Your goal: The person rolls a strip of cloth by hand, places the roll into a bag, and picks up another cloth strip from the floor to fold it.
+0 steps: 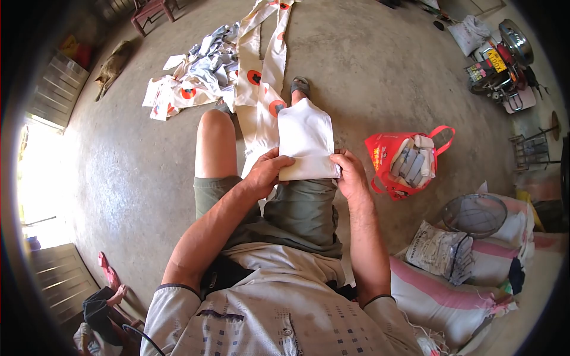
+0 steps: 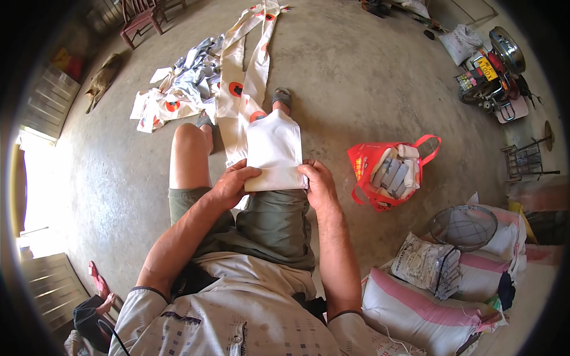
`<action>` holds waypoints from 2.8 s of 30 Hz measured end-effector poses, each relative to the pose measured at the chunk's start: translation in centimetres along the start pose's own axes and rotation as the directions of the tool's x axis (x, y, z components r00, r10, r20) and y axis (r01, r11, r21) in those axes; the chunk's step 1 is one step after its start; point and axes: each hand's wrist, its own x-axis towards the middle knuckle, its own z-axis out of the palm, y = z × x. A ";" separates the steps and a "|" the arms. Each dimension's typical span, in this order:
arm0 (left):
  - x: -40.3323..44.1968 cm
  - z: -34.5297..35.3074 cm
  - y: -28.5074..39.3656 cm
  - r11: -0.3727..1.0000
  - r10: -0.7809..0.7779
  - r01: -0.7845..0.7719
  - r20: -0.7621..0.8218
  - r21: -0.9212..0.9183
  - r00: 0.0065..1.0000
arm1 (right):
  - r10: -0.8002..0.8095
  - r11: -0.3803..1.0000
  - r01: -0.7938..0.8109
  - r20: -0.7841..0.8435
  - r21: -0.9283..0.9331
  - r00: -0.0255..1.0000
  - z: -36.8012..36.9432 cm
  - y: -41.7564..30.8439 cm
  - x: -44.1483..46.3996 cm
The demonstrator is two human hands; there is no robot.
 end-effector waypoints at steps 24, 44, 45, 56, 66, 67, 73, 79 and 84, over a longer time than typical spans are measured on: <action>0.3 -0.2 1.4 0.967 0.067 -0.041 -0.093 0.251 0.993 | -0.466 -0.335 0.626 0.702 -0.704 0.539 3.5 -3.0 -5.4; -0.1 -0.5 0.8 0.996 0.075 -0.078 -0.093 -0.033 0.993 | -0.381 -0.330 0.608 0.691 -0.722 0.615 4.9 -4.8 -3.7; -0.1 -0.6 0.8 0.995 0.081 -0.085 -0.077 -0.044 0.994 | -0.375 -0.325 0.606 0.687 -0.727 0.623 5.0 -4.8 -3.5; 0.1 -0.6 0.9 0.980 0.143 -0.140 0.011 -0.141 0.990 | -0.286 -0.352 0.538 0.636 -0.766 0.717 5.9 -5.1 -1.1; 0.8 0.5 0.3 0.951 0.306 -0.292 -0.190 0.098 0.933 | -0.306 -0.388 0.424 0.549 -0.818 0.778 6.9 -4.9 -0.1; 0.9 0.5 0.3 0.953 0.301 -0.288 -0.204 0.091 0.932 | -0.357 -0.385 0.439 0.569 -0.812 0.740 7.0 -4.8 -0.1; 0.9 0.7 0.5 0.966 0.255 -0.235 -0.259 0.108 0.931 | -0.439 -0.427 0.590 0.727 -0.685 0.528 8.5 -2.8 -2.6; 0.9 0.5 -0.1 0.974 0.209 -0.181 -0.233 0.135 0.950 | -0.410 -0.357 0.550 0.655 -0.755 0.634 6.8 0.7 -3.0; 0.8 0.4 2.0 0.995 0.093 -0.085 -0.157 0.056 0.983 | -0.414 -0.362 0.524 0.636 -0.771 0.651 7.1 0.6 -3.1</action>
